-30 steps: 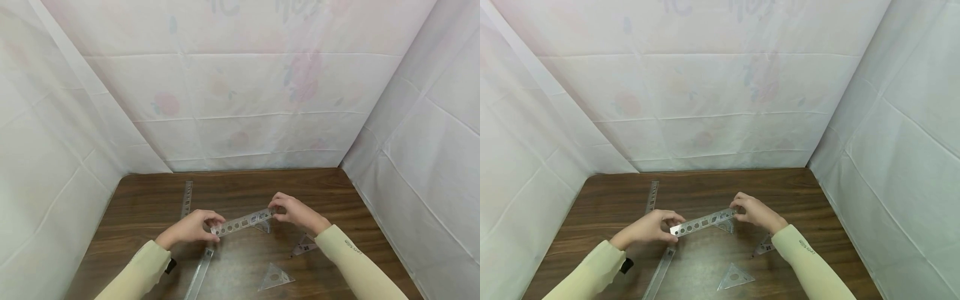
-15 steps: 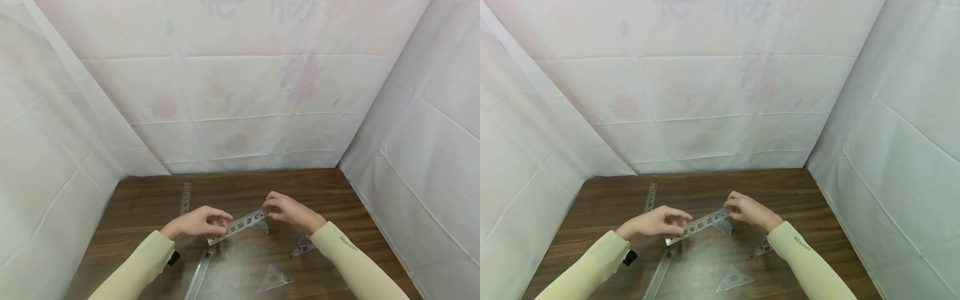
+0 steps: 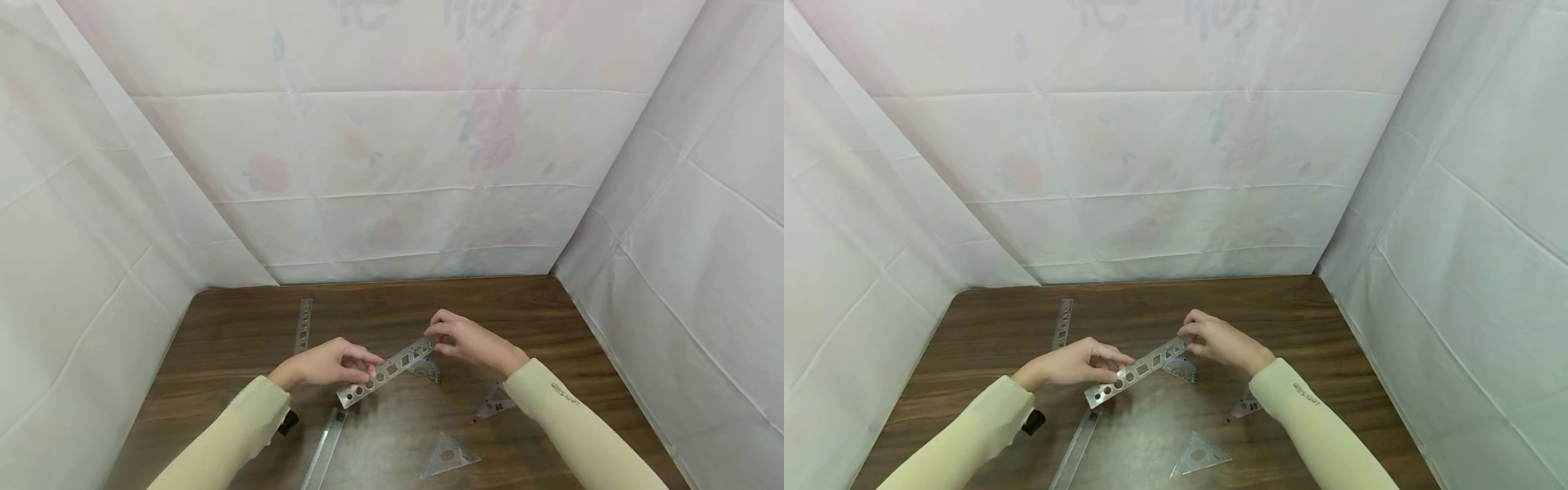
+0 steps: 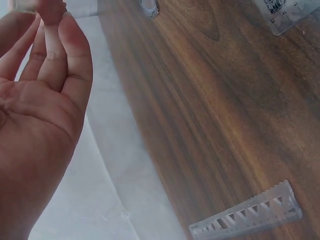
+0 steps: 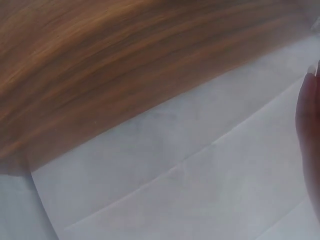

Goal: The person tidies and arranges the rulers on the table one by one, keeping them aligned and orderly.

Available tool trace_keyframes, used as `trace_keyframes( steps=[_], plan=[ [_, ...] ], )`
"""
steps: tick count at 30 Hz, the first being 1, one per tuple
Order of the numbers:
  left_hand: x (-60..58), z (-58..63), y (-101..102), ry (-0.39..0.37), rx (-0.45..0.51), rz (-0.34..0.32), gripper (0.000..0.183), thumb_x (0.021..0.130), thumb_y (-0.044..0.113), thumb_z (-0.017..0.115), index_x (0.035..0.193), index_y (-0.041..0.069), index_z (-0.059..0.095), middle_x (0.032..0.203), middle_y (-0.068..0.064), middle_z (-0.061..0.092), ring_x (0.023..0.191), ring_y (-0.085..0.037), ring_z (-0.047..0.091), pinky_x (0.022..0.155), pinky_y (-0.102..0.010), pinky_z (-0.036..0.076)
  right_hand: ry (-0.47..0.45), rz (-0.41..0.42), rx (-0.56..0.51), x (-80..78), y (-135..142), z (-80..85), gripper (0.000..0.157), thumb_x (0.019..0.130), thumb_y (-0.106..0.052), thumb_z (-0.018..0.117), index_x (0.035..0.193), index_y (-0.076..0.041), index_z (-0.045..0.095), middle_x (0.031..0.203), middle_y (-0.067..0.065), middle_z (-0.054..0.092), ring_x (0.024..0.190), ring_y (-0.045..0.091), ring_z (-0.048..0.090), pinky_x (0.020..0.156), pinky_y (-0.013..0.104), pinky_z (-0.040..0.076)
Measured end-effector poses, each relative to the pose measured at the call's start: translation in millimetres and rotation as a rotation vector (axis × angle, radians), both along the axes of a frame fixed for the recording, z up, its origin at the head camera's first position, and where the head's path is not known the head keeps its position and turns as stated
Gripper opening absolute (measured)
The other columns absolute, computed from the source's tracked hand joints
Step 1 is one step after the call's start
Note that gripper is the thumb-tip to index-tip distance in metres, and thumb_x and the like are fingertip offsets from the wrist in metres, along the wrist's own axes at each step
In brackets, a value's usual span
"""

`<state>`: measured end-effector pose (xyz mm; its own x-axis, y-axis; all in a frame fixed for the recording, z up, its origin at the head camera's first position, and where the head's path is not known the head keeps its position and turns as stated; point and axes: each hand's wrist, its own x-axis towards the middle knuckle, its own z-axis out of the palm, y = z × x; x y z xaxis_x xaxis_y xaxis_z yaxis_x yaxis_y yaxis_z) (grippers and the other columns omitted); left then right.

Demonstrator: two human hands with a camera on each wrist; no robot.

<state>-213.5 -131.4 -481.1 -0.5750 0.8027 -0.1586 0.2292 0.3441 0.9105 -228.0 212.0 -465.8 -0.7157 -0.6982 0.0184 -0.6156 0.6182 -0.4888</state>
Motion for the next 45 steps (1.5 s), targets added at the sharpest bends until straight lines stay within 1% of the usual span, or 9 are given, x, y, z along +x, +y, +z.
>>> trace_keyframes(
  steps=[5,9,13,20,26,33,39,41,45],
  plan=[
    [0.1,-3.7,-4,0.069,-0.008,0.051,0.04,0.1,0.022,0.069,0.138,0.01,0.066,0.142,-0.017,0.064,0.113,-0.015,0.072,0.089,-0.024,0.058,-0.005,-0.049,-0.034,-1.9,-3,-3.0,0.035,0.098,-0.009,0.069,0.133,-0.005,0.067,0.123,0.003,0.056,0.099,0.016,0.064,0.081,0.033,0.057],
    [0.4,-6.6,-6,0.079,-0.007,0.082,0.041,0.099,0.023,0.07,0.139,0.011,0.066,0.147,-0.02,0.059,0.118,-0.023,0.071,0.092,-0.025,0.057,-0.01,-0.087,-0.078,-3.1,-8,-6.4,0.036,0.098,-0.009,0.07,0.133,-0.003,0.067,0.122,0.006,0.057,0.095,0.019,0.064,0.079,0.032,0.057],
    [1.2,-8.9,-6,0.076,-0.014,0.123,0.043,0.099,0.026,0.07,0.14,0.014,0.065,0.147,-0.016,0.061,0.114,-0.016,0.072,0.09,-0.024,0.057,-0.049,-0.193,-0.144,-5.6,-15,-10.9,0.037,0.097,-0.011,0.072,0.133,-0.004,0.068,0.123,0.006,0.058,0.104,0.023,0.065,0.085,0.036,0.058],
    [1.4,-13.5,-2,0.123,0.012,0.173,0.043,0.1,0.024,0.069,0.141,0.013,0.065,0.127,-0.011,0.072,0.08,-0.005,0.065,0.073,-0.021,0.053,-0.038,-0.407,-0.343,-8.8,-31,-18.0,0.033,0.091,-0.008,0.077,0.123,0.0,0.072,0.115,0.011,0.064,0.101,0.022,0.067,0.092,0.043,0.058],
    [1.3,-18.7,3,0.123,0.06,0.205,0.043,0.098,0.019,0.071,0.139,0.007,0.065,0.121,-0.014,0.071,0.082,0.0,0.065,0.073,-0.02,0.054,-0.057,-0.527,-0.392,-7.6,-43,-18.4,0.033,0.09,-0.006,0.077,0.123,-0.001,0.072,0.115,0.013,0.065,0.1,0.024,0.069,0.091,0.041,0.058],
    [3.3,-23.1,5,0.103,0.102,0.228,0.046,0.099,0.017,0.07,0.142,0.005,0.062,0.127,-0.017,0.07,0.09,0.0,0.068,0.079,-0.02,0.057,-0.14,-0.604,-0.41,-3.2,-57,-21.1,0.042,0.09,-0.008,0.077,0.131,0.0,0.067,0.118,0.016,0.061,0.099,0.025,0.067,0.087,0.034,0.057],
    [4.2,-30.1,7,0.127,0.099,0.266,0.045,0.099,0.021,0.071,0.141,0.007,0.063,0.129,-0.016,0.069,0.083,-0.004,0.066,0.075,-0.02,0.055,-0.254,-0.635,-0.526,-2.3,-69,-25.8,0.064,0.09,-0.003,0.076,0.147,0.007,0.049,0.13,0.024,0.051,0.105,0.028,0.069,0.085,0.026,0.059],
    [4.9,-32.2,8,0.135,0.096,0.282,0.045,0.098,0.021,0.072,0.141,0.008,0.064,0.13,-0.016,0.069,0.079,-0.003,0.065,0.073,-0.02,0.054,-0.297,-0.647,-0.565,-1.9,-72,-26.3,0.069,0.09,-0.003,0.075,0.151,0.007,0.043,0.135,0.026,0.047,0.107,0.029,0.069,0.085,0.026,0.06],
    [7.0,-34.0,10,0.117,0.104,0.32,0.046,0.098,0.02,0.072,0.142,0.008,0.063,0.134,-0.019,0.068,0.085,-0.001,0.069,0.075,-0.02,0.056,-0.34,-0.675,-0.619,-1.0,-79,-26.5,0.075,0.091,-0.004,0.074,0.155,0.006,0.036,0.142,0.026,0.048,0.11,0.031,0.07,0.087,0.03,0.06]
  ],
)
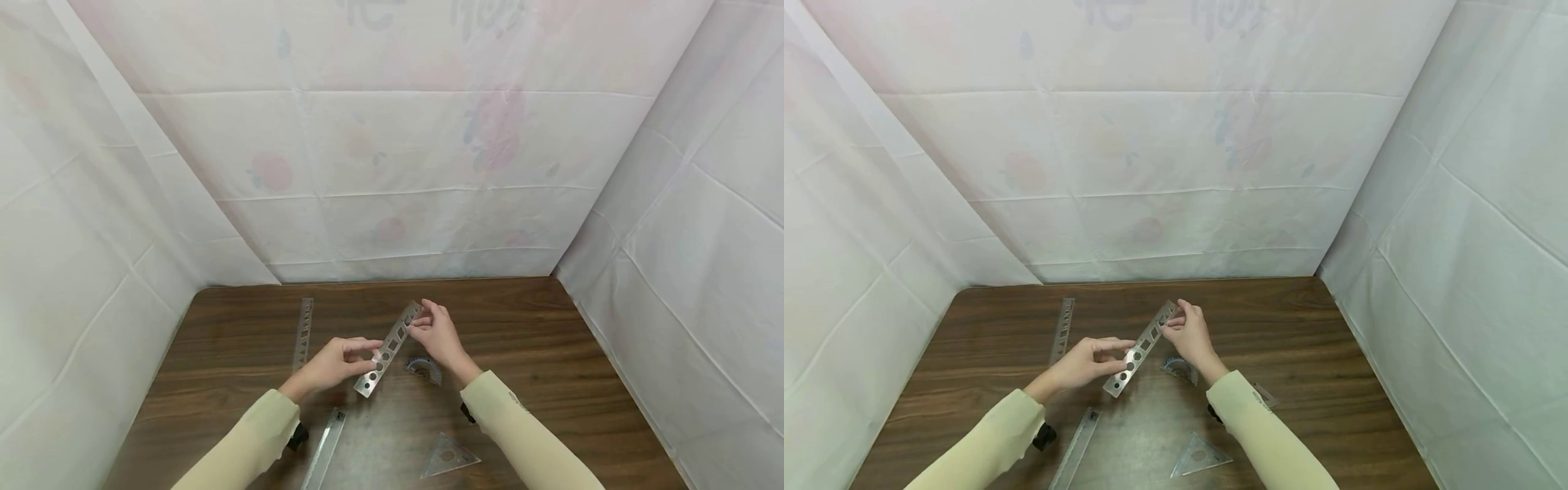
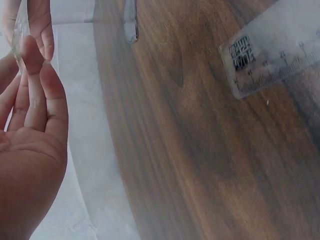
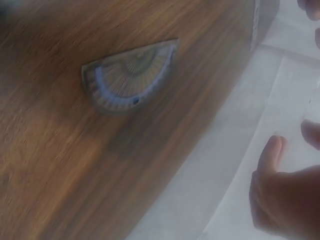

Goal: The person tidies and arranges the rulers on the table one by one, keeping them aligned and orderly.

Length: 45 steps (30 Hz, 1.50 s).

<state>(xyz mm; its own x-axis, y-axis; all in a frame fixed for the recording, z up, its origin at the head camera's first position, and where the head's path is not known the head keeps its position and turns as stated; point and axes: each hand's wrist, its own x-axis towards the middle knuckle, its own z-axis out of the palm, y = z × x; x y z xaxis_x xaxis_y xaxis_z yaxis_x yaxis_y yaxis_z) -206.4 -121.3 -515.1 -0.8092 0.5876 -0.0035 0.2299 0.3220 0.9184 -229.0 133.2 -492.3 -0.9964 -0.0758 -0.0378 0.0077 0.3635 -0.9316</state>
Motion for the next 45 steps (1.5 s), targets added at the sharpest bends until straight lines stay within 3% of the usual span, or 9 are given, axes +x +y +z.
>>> trace_keyframes(
  steps=[6,10,14,18,24,33,41,45],
  plan=[
    [2.4,-0.2,3,-0.037,0.013,0.075,0.048,0.097,0.022,0.073,0.142,0.01,0.063,0.131,-0.018,0.07,0.088,-0.006,0.072,0.075,-0.021,0.056,-0.013,0.034,-0.085,-0.9,-9,-1.8,0.084,0.091,-0.004,0.073,0.159,0.006,0.024,0.124,0.023,0.065,0.101,0.022,0.072,0.084,0.028,0.057],
    [2.8,-0.6,5,-0.044,0.026,0.105,0.048,0.097,0.022,0.074,0.142,0.008,0.063,0.126,-0.017,0.072,0.09,-0.01,0.074,0.077,-0.032,0.061,-0.006,0.065,-0.1,-0.3,-12,-2.3,0.086,0.09,-0.004,0.073,0.16,0.005,0.022,0.112,0.02,0.069,0.09,0.011,0.07,0.079,0.022,0.053],
    [2.7,0.3,7,-0.053,0.045,0.139,0.049,0.096,0.021,0.074,0.142,0.007,0.062,0.128,-0.017,0.071,0.095,-0.014,0.076,0.082,-0.044,0.062,0.009,0.109,-0.071,2.1,-15,-0.7,0.083,0.091,-0.003,0.072,0.159,0.004,0.026,0.11,0.019,0.07,0.089,0.011,0.068,0.079,0.022,0.052],
    [1.9,2.5,7,-0.045,0.057,0.178,0.048,0.096,0.02,0.074,0.141,0.007,0.063,0.128,-0.017,0.071,0.096,-0.017,0.076,0.083,-0.047,0.062,0.001,0.167,-0.065,4.5,-19,0.2,0.08,0.094,-0.004,0.071,0.16,0.002,0.026,0.114,0.021,0.069,0.093,0.014,0.069,0.081,0.024,0.053],
    [-0.6,4.0,6,-0.01,0.078,0.217,0.047,0.095,0.015,0.074,0.139,0.004,0.064,0.123,-0.017,0.071,0.095,-0.015,0.076,0.081,-0.041,0.062,-0.007,0.212,-0.082,7.4,-27,0.6,0.081,0.094,-0.005,0.071,0.161,0.001,0.026,0.114,0.021,0.068,0.095,0.016,0.069,0.082,0.024,0.054],
    [-3.5,1.5,2,0.007,0.069,0.293,0.047,0.094,0.013,0.075,0.139,0.002,0.064,0.123,-0.02,0.071,0.093,-0.022,0.078,0.076,-0.024,0.06,-0.009,0.291,-0.076,11.3,-38,-4.7,0.08,0.093,-0.003,0.071,0.16,0.003,0.027,0.115,0.021,0.067,0.097,0.02,0.069,0.08,0.019,0.053],
    [-4.3,-0.9,-3,0.036,0.06,0.281,0.047,0.095,0.011,0.073,0.139,-0.001,0.063,0.12,-0.02,0.071,0.097,-0.03,0.077,0.077,-0.024,0.059,-0.01,0.315,-0.057,10.4,-43,-7.1,0.081,0.093,-0.004,0.071,0.161,0.003,0.026,0.114,0.02,0.066,0.095,0.015,0.067,0.08,0.018,0.053],
    [-6.2,-2.9,-8,0.086,0.036,0.265,0.046,0.095,0.01,0.074,0.138,-0.001,0.063,0.118,-0.019,0.071,0.097,-0.03,0.077,0.079,-0.024,0.06,-0.018,0.318,-0.059,8.4,-46,-8.3,0.082,0.094,-0.004,0.071,0.161,0.001,0.026,0.114,0.018,0.066,0.094,0.011,0.066,0.08,0.019,0.054]
  ],
)
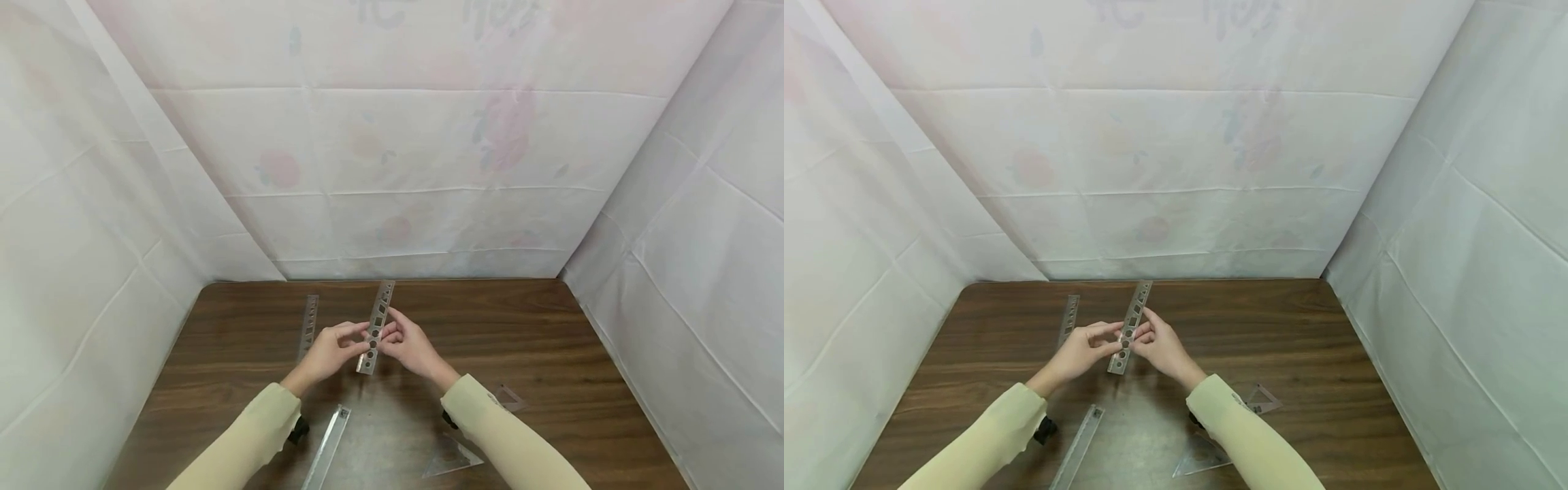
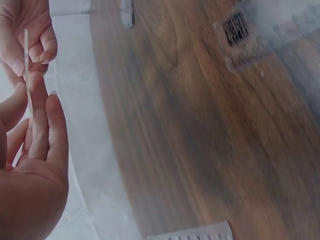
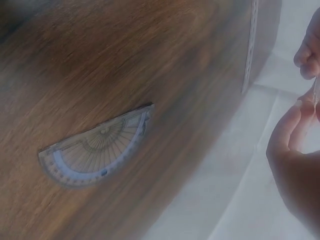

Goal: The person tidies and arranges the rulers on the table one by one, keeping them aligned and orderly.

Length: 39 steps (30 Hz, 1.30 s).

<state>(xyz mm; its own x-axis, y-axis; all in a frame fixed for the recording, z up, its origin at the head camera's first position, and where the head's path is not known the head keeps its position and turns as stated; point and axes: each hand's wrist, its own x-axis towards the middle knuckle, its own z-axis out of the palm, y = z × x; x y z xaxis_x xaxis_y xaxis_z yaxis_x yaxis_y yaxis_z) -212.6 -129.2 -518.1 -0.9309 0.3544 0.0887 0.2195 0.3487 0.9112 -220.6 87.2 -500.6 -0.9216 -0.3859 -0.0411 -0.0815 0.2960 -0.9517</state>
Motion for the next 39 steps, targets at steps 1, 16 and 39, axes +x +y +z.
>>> trace_keyframes(
  steps=[1,16,39],
  plan=[
    [-0.4,-0.5,-2,0.014,-0.006,-0.005,0.046,0.094,0.01,0.074,0.138,-0.002,0.063,0.117,-0.018,0.071,0.097,-0.029,0.077,0.079,-0.024,0.06,-0.001,0.002,-0.003,-0.7,-1,-0.8,0.082,0.094,-0.004,0.071,0.161,0.0,0.026,0.114,0.018,0.067,0.093,0.011,0.066,0.08,0.019,0.054],
    [-5.0,-6.8,-26,0.043,-0.147,-0.012,0.047,0.094,0.011,0.075,0.136,-0.005,0.063,0.114,-0.015,0.072,0.091,-0.019,0.075,0.074,-0.019,0.057,-0.016,0.041,0.037,-13.5,-25,-19.5,0.081,0.092,-0.002,0.072,0.16,0.003,0.029,0.107,0.017,0.068,0.082,0.006,0.064,0.074,0.02,0.052],
    [-11.0,-19.7,-56,0.068,-0.463,0.003,0.046,0.088,0.005,0.079,0.129,-0.012,0.065,0.098,-0.009,0.069,0.078,-0.009,0.061,0.067,-0.02,0.047,-0.087,0.09,0.139,-32.7,-75,-50.5,0.081,0.092,-0.001,0.073,0.161,-0.001,0.03,0.099,0.011,0.07,0.074,0.008,0.06,0.067,0.02,0.049]
  ],
)
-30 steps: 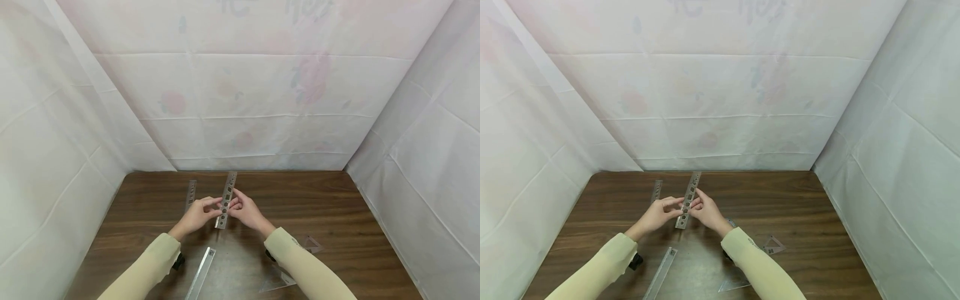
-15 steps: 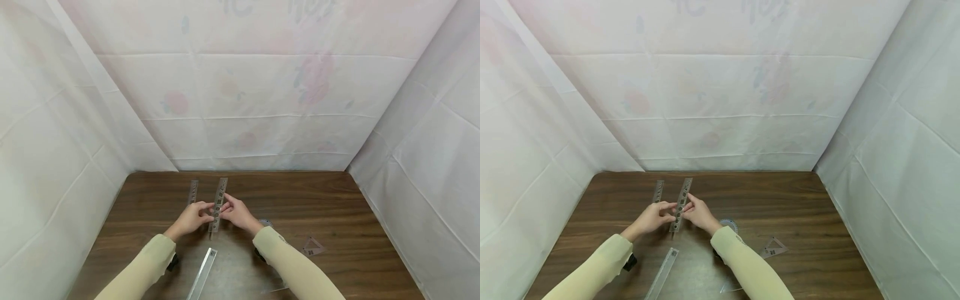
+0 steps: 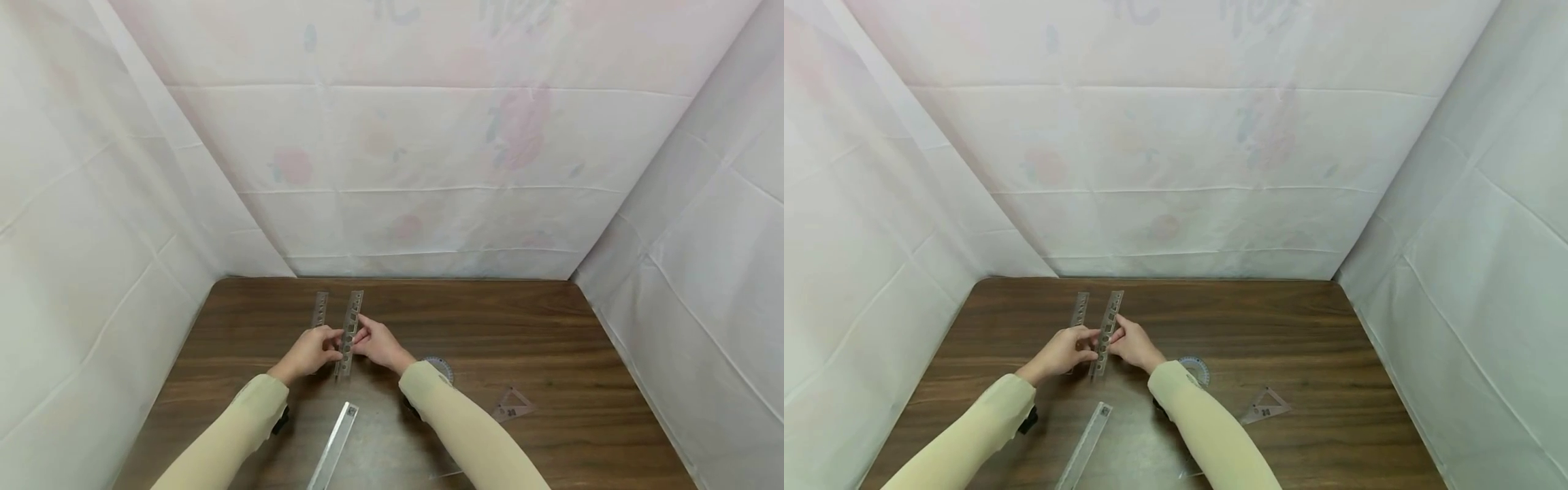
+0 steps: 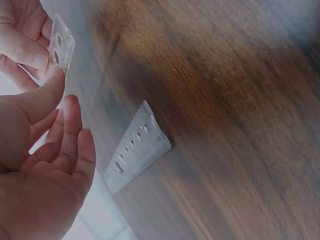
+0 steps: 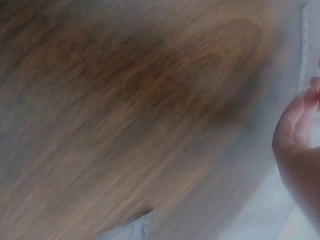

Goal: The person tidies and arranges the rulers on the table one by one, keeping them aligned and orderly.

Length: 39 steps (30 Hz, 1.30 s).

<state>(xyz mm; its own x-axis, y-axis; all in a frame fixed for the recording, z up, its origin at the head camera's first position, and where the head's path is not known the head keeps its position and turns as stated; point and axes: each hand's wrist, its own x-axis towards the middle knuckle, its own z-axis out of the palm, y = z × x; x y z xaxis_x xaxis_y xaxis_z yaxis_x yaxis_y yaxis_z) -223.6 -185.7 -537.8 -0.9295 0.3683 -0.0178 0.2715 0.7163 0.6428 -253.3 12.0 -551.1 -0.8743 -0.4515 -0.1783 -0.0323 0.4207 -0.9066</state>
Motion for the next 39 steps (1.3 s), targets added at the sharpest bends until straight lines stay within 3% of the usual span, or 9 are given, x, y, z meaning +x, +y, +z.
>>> trace_keyframes(
  steps=[9,16,23,30,35,39],
  plan=[
    [-6.1,-9.1,0,0.004,-0.06,0.029,0.046,0.087,0.004,0.08,0.128,-0.012,0.066,0.097,-0.009,0.069,0.079,-0.011,0.059,0.069,-0.023,0.048,0.009,0.01,0.022,-9.4,-7,-11.3,0.081,0.091,0.001,0.074,0.16,0.002,0.031,0.099,0.015,0.071,0.077,0.008,0.062,0.07,0.02,0.049],
    [-7.3,-16.8,-1,0.035,-0.105,0.018,0.045,0.085,0.004,0.082,0.124,-0.012,0.068,0.095,-0.01,0.067,0.082,-0.017,0.062,0.074,-0.031,0.053,0.017,0.02,0.087,-9.7,-13,-15.0,0.081,0.092,-0.002,0.074,0.161,-0.001,0.031,0.098,0.009,0.07,0.074,0.008,0.057,0.073,0.023,0.048],
    [-5.3,-21.2,1,0.067,-0.208,0.03,0.05,0.083,0.01,0.085,0.125,-0.01,0.069,0.098,-0.01,0.057,0.092,-0.022,0.055,0.083,-0.04,0.049,0.076,0.041,0.191,-7.7,-18,-18.9,0.079,0.092,-0.004,0.073,0.16,-0.003,0.033,0.095,0.002,0.068,0.073,0.005,0.054,0.076,0.022,0.047],
    [-2.9,-20.4,-2,0.099,-0.313,0.052,0.052,0.082,0.018,0.086,0.128,-0.003,0.071,0.098,-0.009,0.055,0.089,-0.023,0.05,0.077,-0.039,0.044,0.207,0.081,0.381,-5.4,-24,-19.0,0.076,0.09,-0.009,0.077,0.156,-0.004,0.043,0.092,0.0,0.056,0.073,0.006,0.044,0.07,0.021,0.039],
    [0.9,-16.3,-4,0.186,-0.359,0.067,0.052,0.079,0.019,0.089,0.126,0.0,0.073,0.096,-0.009,0.053,0.082,-0.022,0.045,0.071,-0.034,0.039,0.193,0.08,0.445,-3.5,-29,-16.0,0.072,0.095,-0.019,0.075,0.158,-0.012,0.042,0.095,0.0,0.052,0.074,0.009,0.045,0.065,0.023,0.036],
    [1.3,-14.7,-5,0.185,-0.386,0.085,0.053,0.079,0.022,0.089,0.126,0.002,0.073,0.099,-0.011,0.054,0.083,-0.023,0.046,0.071,-0.035,0.038,0.169,0.086,0.508,-1.7,-32,-12.2,0.07,0.099,-0.027,0.071,0.161,-0.019,0.038,0.103,0.003,0.051,0.073,0.012,0.046,0.062,0.027,0.035]
  ],
)
